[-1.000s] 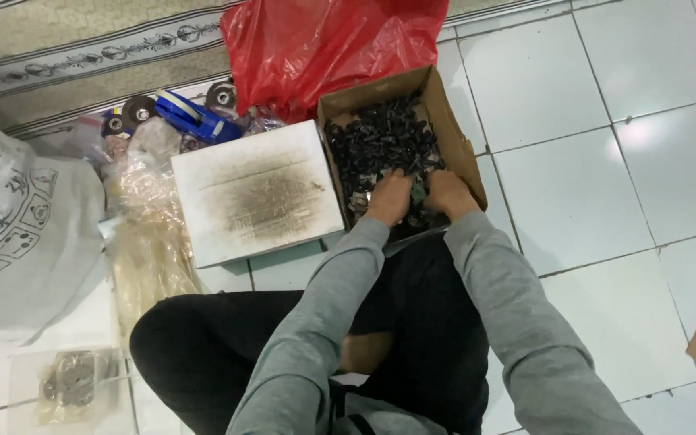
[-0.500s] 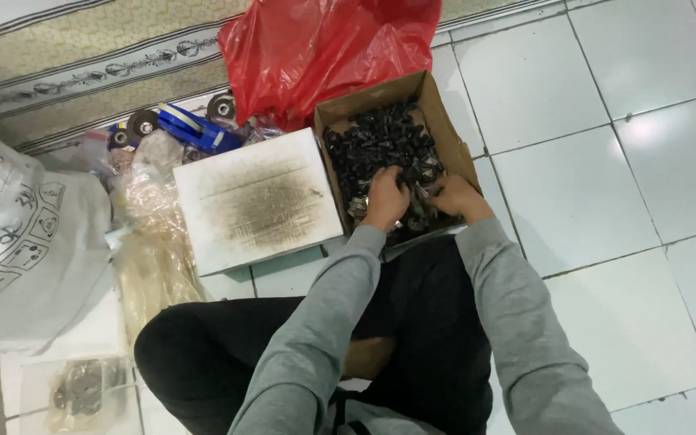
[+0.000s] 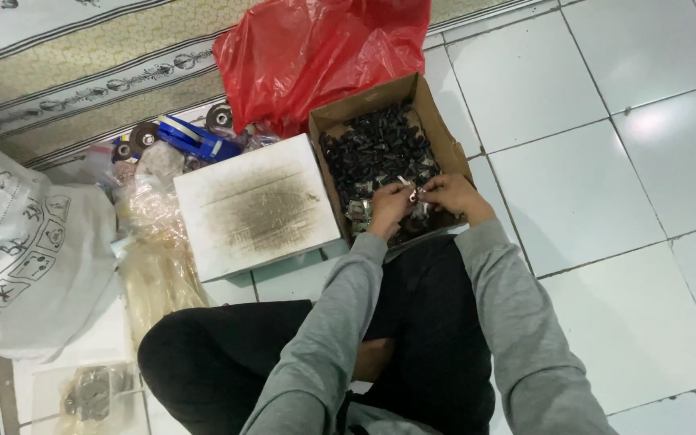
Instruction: The person sits on the floor and sorts small metal hardware pieces from a cardboard box into clear plastic bags. They place the filled bags on a white box and continue the process repeatedly.
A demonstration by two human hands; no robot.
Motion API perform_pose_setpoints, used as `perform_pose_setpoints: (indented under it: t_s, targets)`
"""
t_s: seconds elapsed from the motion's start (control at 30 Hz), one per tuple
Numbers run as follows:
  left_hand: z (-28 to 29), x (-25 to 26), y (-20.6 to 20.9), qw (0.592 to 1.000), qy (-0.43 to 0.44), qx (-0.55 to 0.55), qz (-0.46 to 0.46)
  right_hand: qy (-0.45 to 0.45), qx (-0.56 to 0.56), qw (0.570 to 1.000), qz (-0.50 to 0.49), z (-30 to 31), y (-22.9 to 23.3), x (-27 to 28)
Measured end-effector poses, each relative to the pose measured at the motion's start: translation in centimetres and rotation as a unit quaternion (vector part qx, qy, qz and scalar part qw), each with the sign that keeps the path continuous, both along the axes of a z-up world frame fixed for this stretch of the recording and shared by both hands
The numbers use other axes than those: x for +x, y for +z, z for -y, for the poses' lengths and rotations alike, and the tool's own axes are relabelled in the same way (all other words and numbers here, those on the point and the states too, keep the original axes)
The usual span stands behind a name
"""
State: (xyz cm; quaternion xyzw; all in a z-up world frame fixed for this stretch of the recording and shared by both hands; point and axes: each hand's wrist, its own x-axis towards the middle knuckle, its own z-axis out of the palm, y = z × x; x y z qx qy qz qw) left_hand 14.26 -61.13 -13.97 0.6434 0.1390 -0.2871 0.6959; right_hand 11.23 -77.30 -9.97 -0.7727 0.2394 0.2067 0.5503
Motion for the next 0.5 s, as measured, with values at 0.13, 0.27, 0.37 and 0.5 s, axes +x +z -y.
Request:
perform_pose_setpoints:
  t_s: [0.13, 0.27, 0.37, 0.5]
  targets:
    - [-1.0, 0.0, 2.0, 0.999, 0.04, -0.021, -0.014, -0.003, -0.028, 1.0, 0.004, -0.6, 2.2, -0.3]
    - [-1.4, -0.2, 2.7, 0.996, -0.081, 0.042, 0.014, -0.012, -0.036, 0.999, 0.007, -0.7, 2.1, -0.3]
    - [-1.7, -0.6, 3.8, 0.992, -0.12, 0.041, 0.012, -0.035, -0.023, 0.999, 0.022, -0.3, 0.6, -0.2]
    - [-1.7, -0.4, 1.8, 0.996, -0.082, 0.026, 0.02, -0.03, -0.047, 0.998, 0.018, -0.6, 1.3, -0.3]
